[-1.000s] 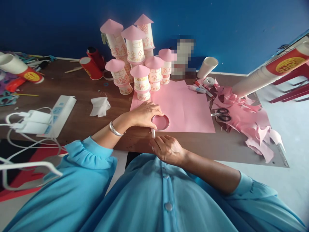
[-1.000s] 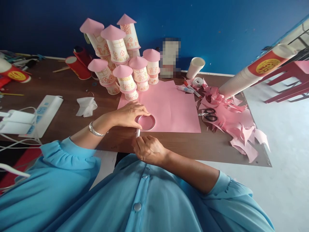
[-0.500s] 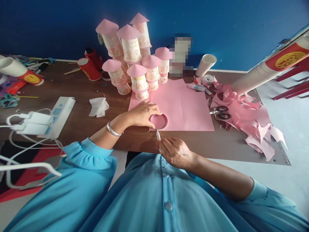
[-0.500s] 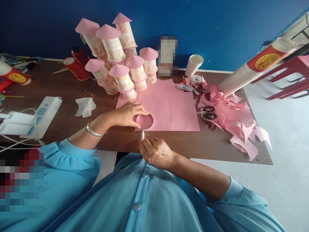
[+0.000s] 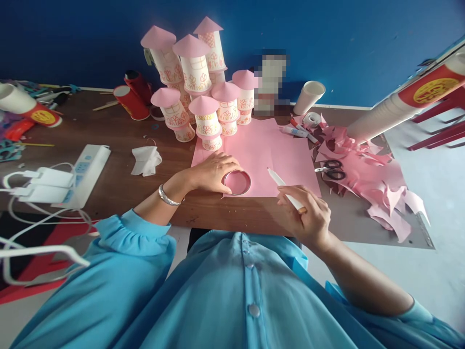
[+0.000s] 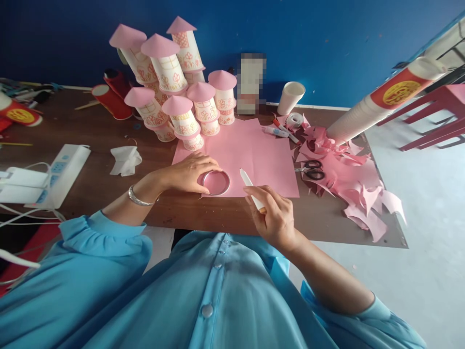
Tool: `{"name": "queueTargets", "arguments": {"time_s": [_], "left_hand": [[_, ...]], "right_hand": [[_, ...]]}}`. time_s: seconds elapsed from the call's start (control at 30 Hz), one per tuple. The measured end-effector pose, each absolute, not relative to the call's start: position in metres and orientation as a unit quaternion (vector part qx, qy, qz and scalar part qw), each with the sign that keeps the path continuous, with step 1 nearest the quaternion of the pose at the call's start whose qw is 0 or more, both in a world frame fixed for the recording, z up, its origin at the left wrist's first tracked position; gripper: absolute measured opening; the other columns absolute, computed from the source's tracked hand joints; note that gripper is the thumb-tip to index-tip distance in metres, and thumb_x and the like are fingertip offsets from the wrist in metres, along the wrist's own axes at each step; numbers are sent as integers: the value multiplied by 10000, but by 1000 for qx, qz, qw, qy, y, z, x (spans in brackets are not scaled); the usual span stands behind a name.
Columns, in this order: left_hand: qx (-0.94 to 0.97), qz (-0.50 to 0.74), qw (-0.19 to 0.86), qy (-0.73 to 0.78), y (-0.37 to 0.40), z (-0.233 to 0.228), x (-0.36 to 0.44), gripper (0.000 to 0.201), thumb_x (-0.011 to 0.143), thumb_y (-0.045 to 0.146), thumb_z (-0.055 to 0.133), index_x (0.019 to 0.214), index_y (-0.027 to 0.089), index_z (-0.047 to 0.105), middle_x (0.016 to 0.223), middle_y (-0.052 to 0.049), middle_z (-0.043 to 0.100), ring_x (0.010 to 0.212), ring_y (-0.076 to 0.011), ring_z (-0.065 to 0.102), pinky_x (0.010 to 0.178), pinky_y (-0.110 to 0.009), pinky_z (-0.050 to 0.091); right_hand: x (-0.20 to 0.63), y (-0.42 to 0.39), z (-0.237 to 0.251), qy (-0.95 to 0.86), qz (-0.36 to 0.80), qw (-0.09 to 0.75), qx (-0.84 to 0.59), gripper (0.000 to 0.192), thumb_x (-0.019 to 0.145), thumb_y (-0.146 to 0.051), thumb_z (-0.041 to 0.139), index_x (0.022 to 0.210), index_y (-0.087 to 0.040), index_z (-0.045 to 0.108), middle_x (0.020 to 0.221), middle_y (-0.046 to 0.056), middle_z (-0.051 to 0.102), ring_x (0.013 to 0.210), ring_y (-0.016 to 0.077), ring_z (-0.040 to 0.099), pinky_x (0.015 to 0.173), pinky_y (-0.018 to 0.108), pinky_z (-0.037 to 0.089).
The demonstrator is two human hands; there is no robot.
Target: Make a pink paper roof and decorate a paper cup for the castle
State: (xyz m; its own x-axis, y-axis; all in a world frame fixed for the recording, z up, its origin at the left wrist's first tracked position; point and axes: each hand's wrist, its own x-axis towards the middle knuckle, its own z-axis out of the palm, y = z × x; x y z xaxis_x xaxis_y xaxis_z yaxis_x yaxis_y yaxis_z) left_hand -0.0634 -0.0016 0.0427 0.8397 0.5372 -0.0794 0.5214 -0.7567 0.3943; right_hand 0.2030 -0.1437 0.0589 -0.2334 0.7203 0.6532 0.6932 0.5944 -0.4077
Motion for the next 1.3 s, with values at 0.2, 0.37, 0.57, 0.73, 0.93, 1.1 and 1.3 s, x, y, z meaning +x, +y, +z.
{"name": "queueTargets", "arguments": {"time_s": [0.2, 0.37, 0.57, 0.73, 0.93, 1.1, 1.3], "left_hand": [[941, 57, 200, 267, -9, 36, -63, 680, 739, 366, 850, 1334, 188, 572, 1323, -133, 655, 1261, -334, 558, 1145, -487, 367], [926, 124, 210, 288, -10, 35, -74, 698, 776, 325, 823, 1380, 193, 501, 1296, -131, 679, 1223, -327, 593, 1120, -512, 421], [905, 149, 209, 340, -10, 38, -95, 873, 790, 450, 841, 1513, 186, 429, 1475, -184, 587, 1393, -370, 519, 1190, -559, 401], [918, 112, 215, 315, -22, 34, -84, 996, 742, 433, 889, 1568, 185, 392, 1536, -192, 544, 1456, -393, 459, 1241, -586, 344], [896, 171, 231, 338, -27, 39, -89, 774, 816, 462, 815, 1471, 193, 501, 1415, -151, 640, 1340, -344, 567, 1188, -536, 438], [841, 235, 179, 453, -36, 50, -132, 724, 870, 607, 714, 1472, 265, 500, 1436, -103, 642, 1353, -340, 564, 1165, -536, 469], [807, 211, 102, 542, -53, 32, -162, 640, 868, 605, 708, 1392, 282, 534, 1379, -94, 669, 1317, -339, 582, 1156, -544, 466]], "right_hand": [[205, -137, 53, -789, 14, 426, -443, 254, 994, -89, 601, 1202, -231, 638, 896, 41, 777, 607, 134, 710, 515, 239, 517], [205, -133, 49, -788, 5, 433, -438, 276, 982, -85, 614, 1218, -225, 647, 855, 32, 783, 629, 150, 721, 557, 252, 537], [207, -130, 47, -788, 3, 427, -445, 279, 983, -97, 613, 1223, -232, 657, 891, 32, 801, 620, 144, 718, 600, 258, 554], [204, -127, 46, -796, 9, 408, -447, 300, 975, -94, 613, 1230, -241, 669, 864, 9, 795, 541, 121, 660, 597, 251, 549], [206, -125, 42, -803, 4, 420, -424, 367, 950, -76, 639, 1280, -236, 664, 868, 24, 794, 595, 148, 697, 608, 274, 567], [212, -128, 43, -788, 31, 429, -439, 369, 951, -122, 664, 1276, -294, 687, 914, 26, 800, 689, 166, 746, 610, 283, 589], [205, -127, 47, -690, 239, 454, -511, 46, 962, -231, 686, 989, -230, 723, 787, 4, 766, 641, 147, 724, 566, 249, 556]]}}
